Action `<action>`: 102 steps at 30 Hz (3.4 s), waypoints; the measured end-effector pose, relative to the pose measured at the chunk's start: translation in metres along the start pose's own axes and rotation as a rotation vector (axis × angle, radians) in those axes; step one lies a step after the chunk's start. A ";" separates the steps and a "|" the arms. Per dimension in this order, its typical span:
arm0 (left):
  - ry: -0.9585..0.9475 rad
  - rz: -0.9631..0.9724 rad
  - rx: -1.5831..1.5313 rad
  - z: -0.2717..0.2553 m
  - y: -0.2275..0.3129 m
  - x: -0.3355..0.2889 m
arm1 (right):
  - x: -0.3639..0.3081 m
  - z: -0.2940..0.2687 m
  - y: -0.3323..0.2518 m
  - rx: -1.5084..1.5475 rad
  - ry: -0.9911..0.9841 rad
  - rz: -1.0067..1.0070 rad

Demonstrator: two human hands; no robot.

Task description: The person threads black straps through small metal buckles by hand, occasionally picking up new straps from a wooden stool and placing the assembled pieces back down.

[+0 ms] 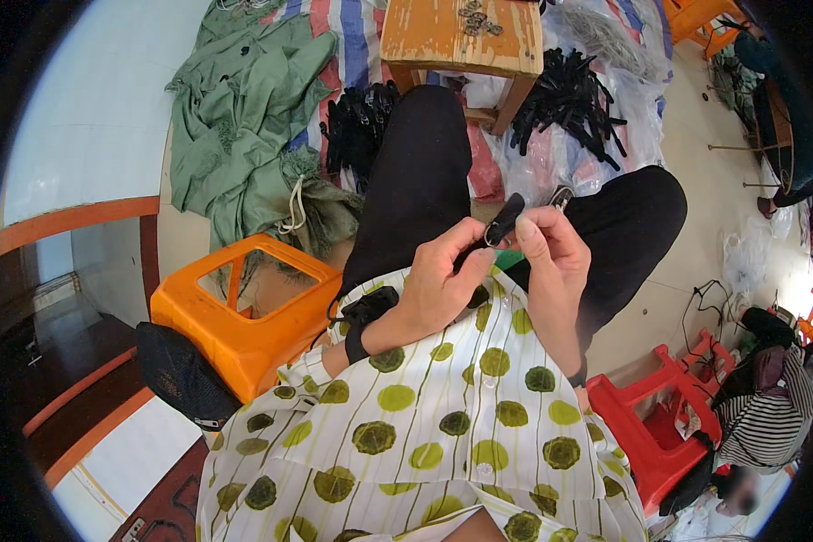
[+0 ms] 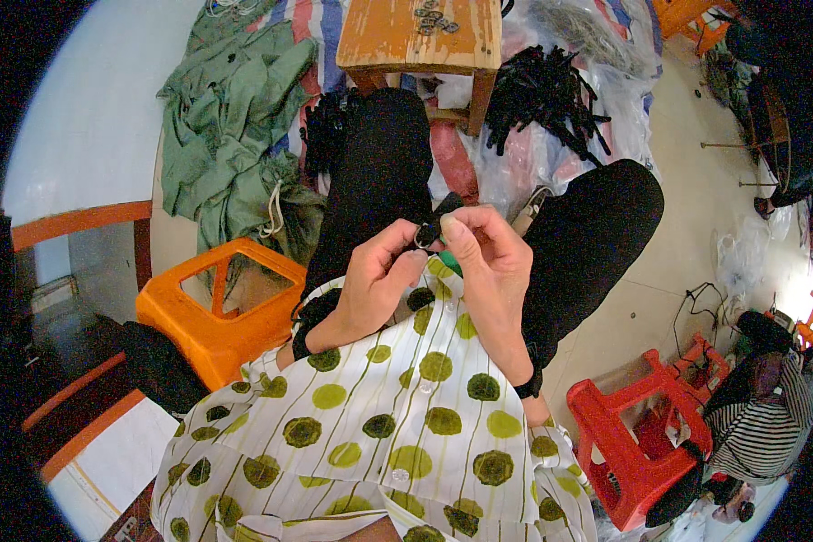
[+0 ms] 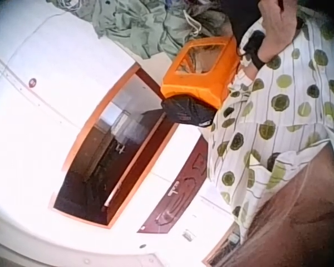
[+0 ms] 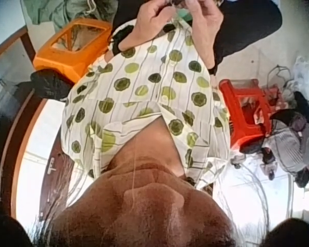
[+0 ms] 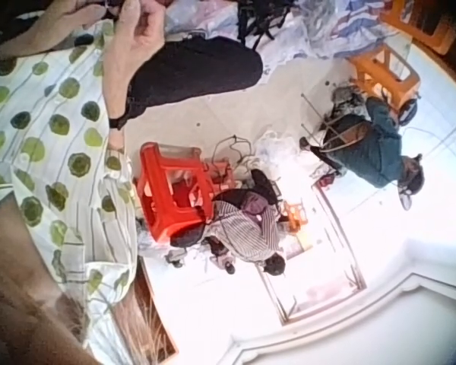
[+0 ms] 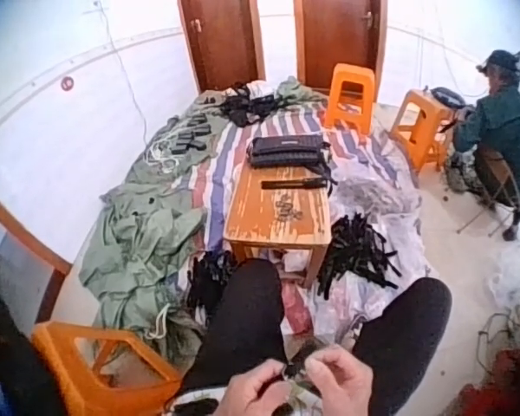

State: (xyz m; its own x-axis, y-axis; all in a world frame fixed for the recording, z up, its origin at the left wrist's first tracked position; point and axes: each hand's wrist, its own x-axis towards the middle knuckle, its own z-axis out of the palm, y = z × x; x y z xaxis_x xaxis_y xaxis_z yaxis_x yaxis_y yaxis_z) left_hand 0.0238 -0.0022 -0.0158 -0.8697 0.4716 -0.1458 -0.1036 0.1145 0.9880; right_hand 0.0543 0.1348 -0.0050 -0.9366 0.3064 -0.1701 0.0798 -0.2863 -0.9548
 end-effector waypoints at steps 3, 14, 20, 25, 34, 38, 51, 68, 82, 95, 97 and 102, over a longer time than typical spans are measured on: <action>-0.003 0.032 -0.040 0.001 -0.001 -0.001 | -0.003 0.001 -0.003 0.031 0.008 0.005; 0.143 0.047 0.126 0.005 0.002 0.001 | -0.004 0.000 -0.010 0.054 -0.073 0.209; 0.166 0.107 0.194 0.007 -0.003 0.000 | -0.003 -0.002 -0.007 0.011 -0.089 0.270; 0.134 0.183 0.245 0.004 -0.004 0.000 | -0.005 -0.002 -0.002 0.066 -0.077 0.309; 0.067 0.203 0.232 0.001 0.006 0.003 | -0.003 -0.005 0.005 0.075 -0.044 0.275; 0.089 0.117 0.229 0.001 0.007 0.004 | -0.002 -0.006 0.007 0.174 -0.060 0.318; 0.118 0.264 0.245 0.001 0.002 0.008 | -0.006 -0.010 0.005 0.324 -0.118 0.351; 0.095 0.147 0.289 0.006 0.012 0.006 | -0.013 -0.015 -0.006 -0.031 0.096 0.093; 0.018 0.163 0.246 0.007 0.006 0.005 | -0.001 -0.014 0.020 0.448 -0.279 0.394; 0.001 0.090 0.239 0.008 -0.008 0.025 | 0.008 -0.008 0.021 -0.348 0.196 -0.213; -0.039 0.093 0.168 0.011 -0.004 0.032 | 0.014 -0.015 0.032 -0.289 0.226 -0.215; -0.049 -0.075 -0.087 0.013 -0.006 0.036 | 0.012 -0.032 0.039 0.348 0.117 0.274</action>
State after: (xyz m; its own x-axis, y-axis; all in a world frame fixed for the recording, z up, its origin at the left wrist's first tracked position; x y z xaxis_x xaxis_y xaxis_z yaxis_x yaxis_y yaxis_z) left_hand -0.0003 0.0255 -0.0275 -0.8336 0.5067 -0.2200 -0.2113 0.0756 0.9745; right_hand 0.0570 0.1564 -0.0516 -0.8506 0.2716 -0.4502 0.1806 -0.6531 -0.7354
